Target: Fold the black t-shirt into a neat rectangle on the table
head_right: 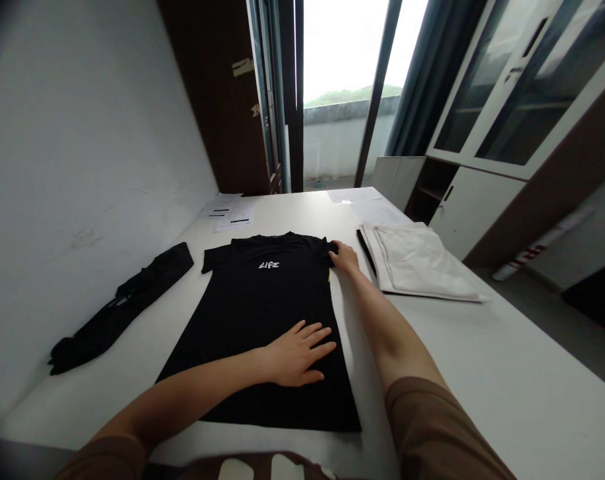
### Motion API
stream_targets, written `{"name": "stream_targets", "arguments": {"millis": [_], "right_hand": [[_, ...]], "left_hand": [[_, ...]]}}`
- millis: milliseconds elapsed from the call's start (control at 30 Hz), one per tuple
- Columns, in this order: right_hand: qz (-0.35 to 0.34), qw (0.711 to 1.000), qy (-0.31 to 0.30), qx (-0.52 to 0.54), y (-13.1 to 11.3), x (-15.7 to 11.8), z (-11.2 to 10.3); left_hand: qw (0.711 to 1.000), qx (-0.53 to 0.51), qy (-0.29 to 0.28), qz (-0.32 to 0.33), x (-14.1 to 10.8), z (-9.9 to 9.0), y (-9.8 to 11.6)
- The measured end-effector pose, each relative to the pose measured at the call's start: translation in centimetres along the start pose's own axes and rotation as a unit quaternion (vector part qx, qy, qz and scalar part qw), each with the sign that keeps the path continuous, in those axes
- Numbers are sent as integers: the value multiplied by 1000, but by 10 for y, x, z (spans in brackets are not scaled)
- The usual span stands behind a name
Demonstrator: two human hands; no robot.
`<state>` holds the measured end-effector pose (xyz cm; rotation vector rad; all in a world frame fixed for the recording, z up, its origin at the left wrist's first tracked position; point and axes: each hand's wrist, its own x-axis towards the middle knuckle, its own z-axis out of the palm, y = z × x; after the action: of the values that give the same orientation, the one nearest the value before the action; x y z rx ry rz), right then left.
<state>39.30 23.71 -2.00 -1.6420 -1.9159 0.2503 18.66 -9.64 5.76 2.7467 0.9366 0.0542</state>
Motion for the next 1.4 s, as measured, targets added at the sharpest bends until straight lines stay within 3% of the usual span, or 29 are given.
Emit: {"name": "stream_targets", "arguments": {"millis": [200,400,500,667,800,967,1100,1267,1400], "right_hand": [[39,995,9,91,-10,4,8],[43,998,39,-33,-21,-12,10],[76,990,56,-101,-23,-20,5],[75,991,18,-108,-26,-22,-1],[108,994,21,-23,-24,-14,-5],[107,988,46,99,-35,-8,-9],[50,977,44,204,-58,-12,-6],[82,905,-3,417,-94,-11,5],[79,908,-24,412,-125,-2,10]], "left_hand": [[998,18,-13,57,21,-3,10],[985,64,-4,158,29,-3,23],[987,58,14,151,30,-1,26],[991,22,22,128,31,-1,23],[989,19,26,146,30,-11,23],[993,13,31,111,22,-24,19],[997,7,48,65,8,-27,5],[999,17,30,24,-15,-30,-12],[999,25,24,39,-28,-28,-10]]}}
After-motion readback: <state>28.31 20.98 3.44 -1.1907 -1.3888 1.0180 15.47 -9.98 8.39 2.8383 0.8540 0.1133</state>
